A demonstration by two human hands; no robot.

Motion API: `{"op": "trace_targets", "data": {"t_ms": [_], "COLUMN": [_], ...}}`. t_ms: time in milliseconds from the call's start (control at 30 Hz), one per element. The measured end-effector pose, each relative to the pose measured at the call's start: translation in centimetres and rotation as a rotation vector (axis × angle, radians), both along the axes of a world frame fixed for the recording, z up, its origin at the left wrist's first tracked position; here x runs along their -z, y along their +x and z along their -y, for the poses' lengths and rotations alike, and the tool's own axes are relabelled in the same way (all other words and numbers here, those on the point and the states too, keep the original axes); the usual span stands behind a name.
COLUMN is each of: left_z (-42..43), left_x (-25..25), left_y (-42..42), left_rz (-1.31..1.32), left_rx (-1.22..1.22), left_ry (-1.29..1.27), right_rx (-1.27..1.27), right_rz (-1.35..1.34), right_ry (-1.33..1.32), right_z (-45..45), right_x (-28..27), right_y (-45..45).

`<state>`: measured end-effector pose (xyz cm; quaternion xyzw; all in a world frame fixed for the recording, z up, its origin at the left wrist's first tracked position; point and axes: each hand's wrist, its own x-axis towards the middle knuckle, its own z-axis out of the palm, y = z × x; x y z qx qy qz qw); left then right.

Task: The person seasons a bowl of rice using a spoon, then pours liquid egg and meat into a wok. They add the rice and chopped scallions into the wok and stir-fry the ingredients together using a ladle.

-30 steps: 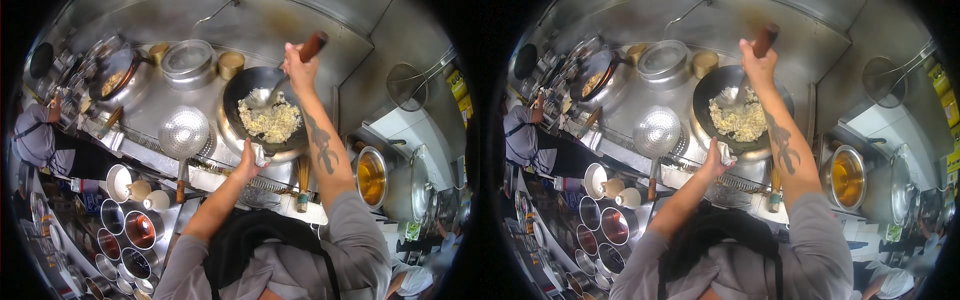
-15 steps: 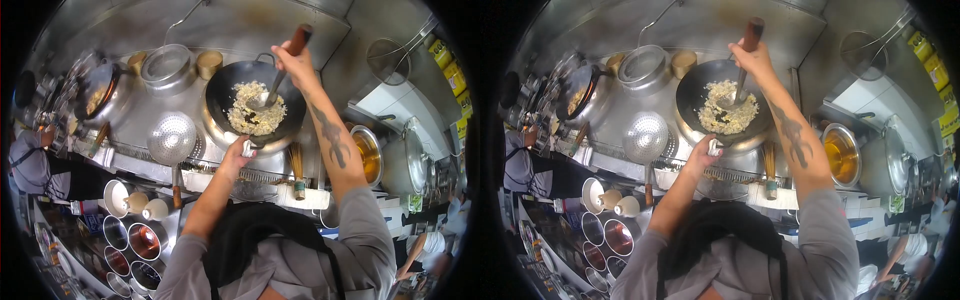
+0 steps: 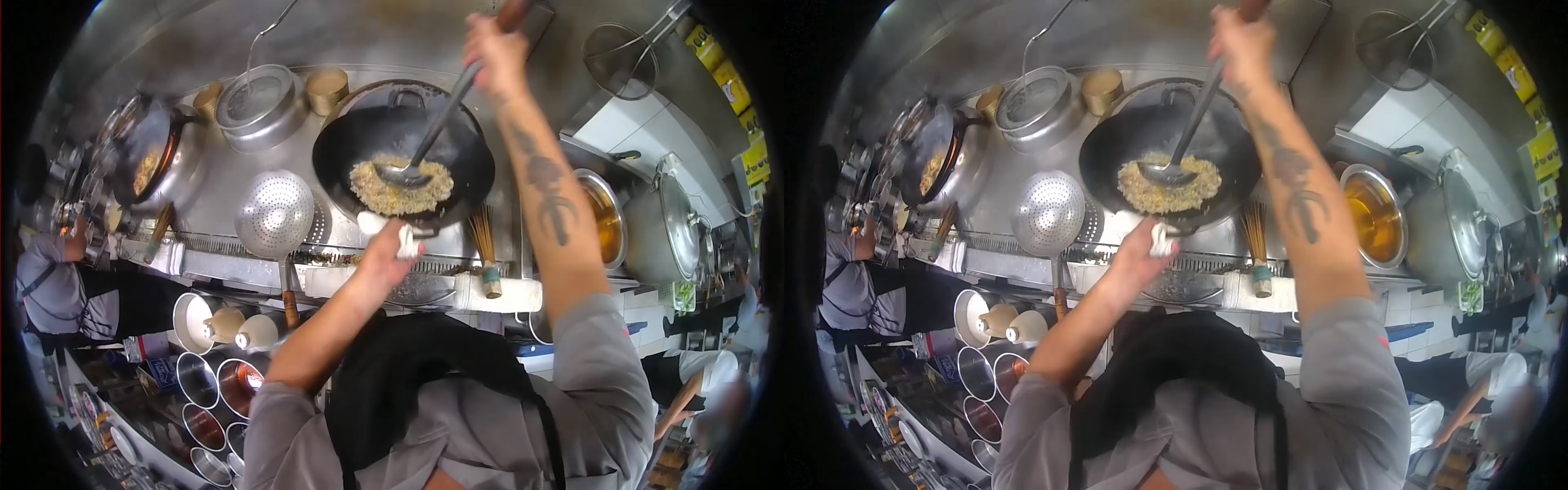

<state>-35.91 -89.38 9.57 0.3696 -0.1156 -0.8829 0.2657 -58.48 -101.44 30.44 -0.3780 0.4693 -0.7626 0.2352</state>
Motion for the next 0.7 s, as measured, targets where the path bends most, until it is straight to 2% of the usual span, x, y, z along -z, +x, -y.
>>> {"op": "trace_targets", "data": {"t_ms": [33,67,133,167,233,267,300,367,433,500,567,600,633,667,700], "left_z": [0.2,-1.6,-3.7,-5.4,-7.1,-6.5,-4.3,-0.7,-1.1,-3.9,-2.4,-0.6,-0.9,-2.4,-3.6], "left_x": [1.1,3.6,11.6,12.0,7.2,6.4,5.3,-0.1,0.6,-5.2,-3.5,-2.3,1.2,5.7,8.0], "left_y": [-0.4,0.3,2.3,4.1,4.4,3.8,2.4,2.6,0.5,1.7,1.2,0.9,0.9,1.4,1.6], "left_rz": [-0.046,0.238,-0.006,-0.021,0.111,0.06,0.004,0.038,0.04,0.04,0.038,-0.026,0.0,0.027,0.04], "left_rx": [0.014,0.001,0.034,0.127,0.068,0.018,-0.037,0.176,-0.051,0.034,-0.037,0.022,-0.006,-0.029,-0.057], "left_ry": [-0.088,-0.679,0.016,0.009,0.01,-0.007,-0.033,-0.65,0.02,0.037,0.05,0.032,0.027,0.024,0.011], "right_rx": [0.041,0.007,-0.101,-0.076,-0.033,-0.093,-0.047,-0.082,-0.108,-0.084,-0.013,0.149,0.024,0.043,0.056], "right_rz": [-0.022,-0.018,-0.047,-0.085,-0.153,-0.111,-0.106,-0.094,-0.041,-0.051,-0.159,-0.249,-0.169,-0.103,-0.051], "right_ry": [0.04,-0.013,-0.123,-0.13,-0.118,-0.173,-0.145,-0.108,-0.073,-0.062,-0.058,0.283,-0.029,-0.004,0.009], "right_z": [0.2,0.2,0.5,0.1,-1.7,-1.4,-2.6,-3.0,-4.5,-4.0,-2.5,-3.3,-0.3,0.2,0.8], "right_x": [2.1,3.4,2.0,-0.5,-4.7,-4.8,-6.4,-6.6,-8.3,-7.9,-4.6,-3.3,2.3,4.0,3.9], "right_y": [1.7,2.6,3.0,3.2,3.9,2.9,3.9,5.0,5.2,4.9,3.5,4.9,3.6,3.6,3.4]}}
